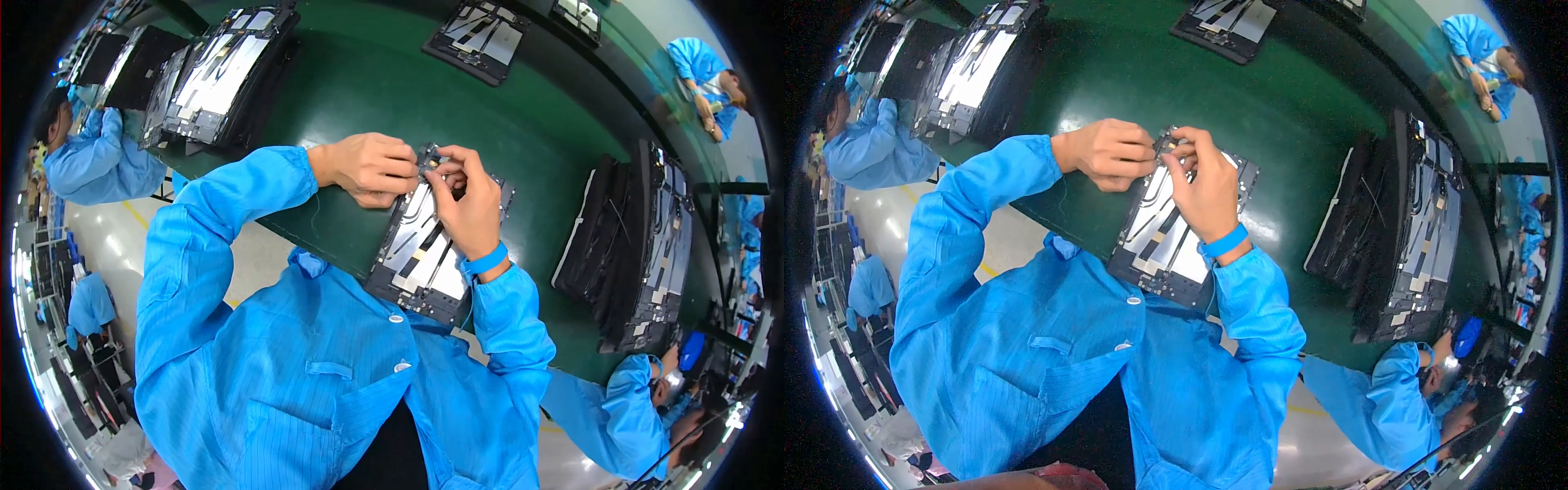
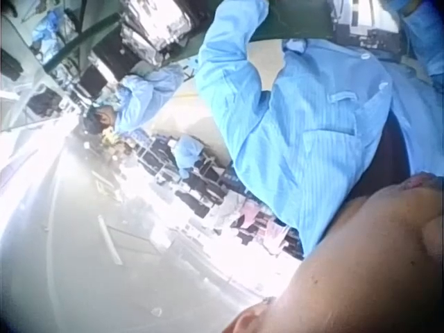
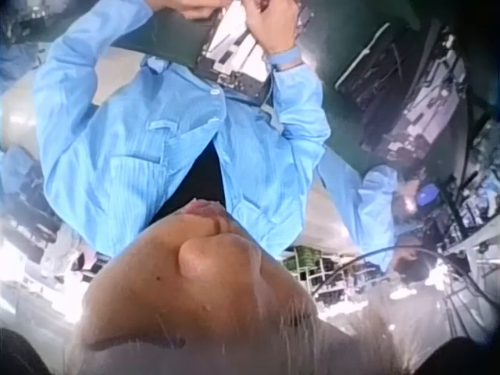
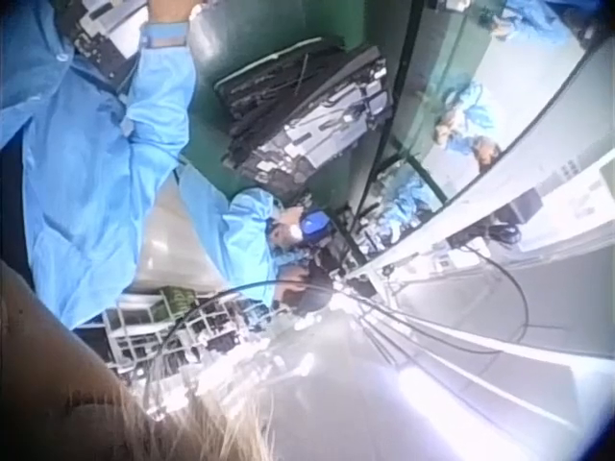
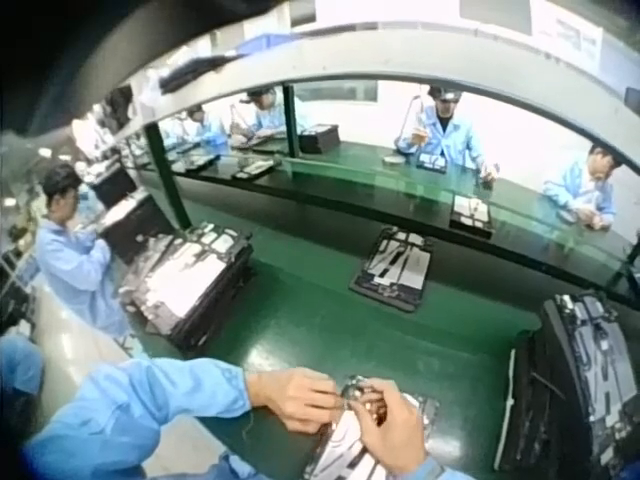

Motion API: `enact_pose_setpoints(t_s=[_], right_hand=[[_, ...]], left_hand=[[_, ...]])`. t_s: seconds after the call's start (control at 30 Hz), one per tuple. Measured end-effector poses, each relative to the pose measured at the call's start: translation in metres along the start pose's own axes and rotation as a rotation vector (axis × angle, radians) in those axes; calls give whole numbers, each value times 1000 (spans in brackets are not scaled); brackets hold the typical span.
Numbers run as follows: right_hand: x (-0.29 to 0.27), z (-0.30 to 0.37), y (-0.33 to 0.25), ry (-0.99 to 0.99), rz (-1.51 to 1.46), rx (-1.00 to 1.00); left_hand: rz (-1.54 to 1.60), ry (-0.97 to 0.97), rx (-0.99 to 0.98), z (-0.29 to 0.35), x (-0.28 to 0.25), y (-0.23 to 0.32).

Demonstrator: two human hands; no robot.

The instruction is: The person routes ribbon cables and connects internal components of a tablet, including a battery and circuit board, into its casing on an assembly line. The person uses tweezers to manipulate the small components.

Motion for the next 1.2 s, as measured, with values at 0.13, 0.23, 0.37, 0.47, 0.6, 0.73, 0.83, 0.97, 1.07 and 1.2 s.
enact_pose_setpoints(t_s=[0.13,0.23,0.37,0.47,0.6,0.73,0.83,0.97,1.07,1.2], right_hand=[[-1,-4,4,-7,32,-36],[-1,-5,4,-14,41,-42],[-2,-8,4,-30,43,12],[-2,-8,4,-29,59,-7],[0,-6,4,-44,60,-24],[-5,-7,0,-47,163,-100],[-21,-11,-13,64,131,-173],[-60,-20,-21,180,281,-231],[-87,-23,-31,287,320,-214],[-99,-14,-49,377,310,-242]], left_hand=[[10,8,4,-3,1,-4],[24,29,-87,1,2,1],[47,75,-360,4,-2,12],[37,96,-404,-2,-4,20],[23,53,-446,2,0,28],[210,-181,-524,-16,19,104],[262,-375,-506,-18,29,130],[269,-419,-472,-21,25,113],[225,-329,-328,-24,34,79],[63,-129,-217,-49,57,-14]])
Point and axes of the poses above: each hand's wrist, its own z-axis away from the middle knuckle, its own x-axis out of the palm, y = z × x, the point moved 4 cm from there along -z, towards the middle knuckle, and after that the axes turned 10 degrees about y, right-handed, at the moved point
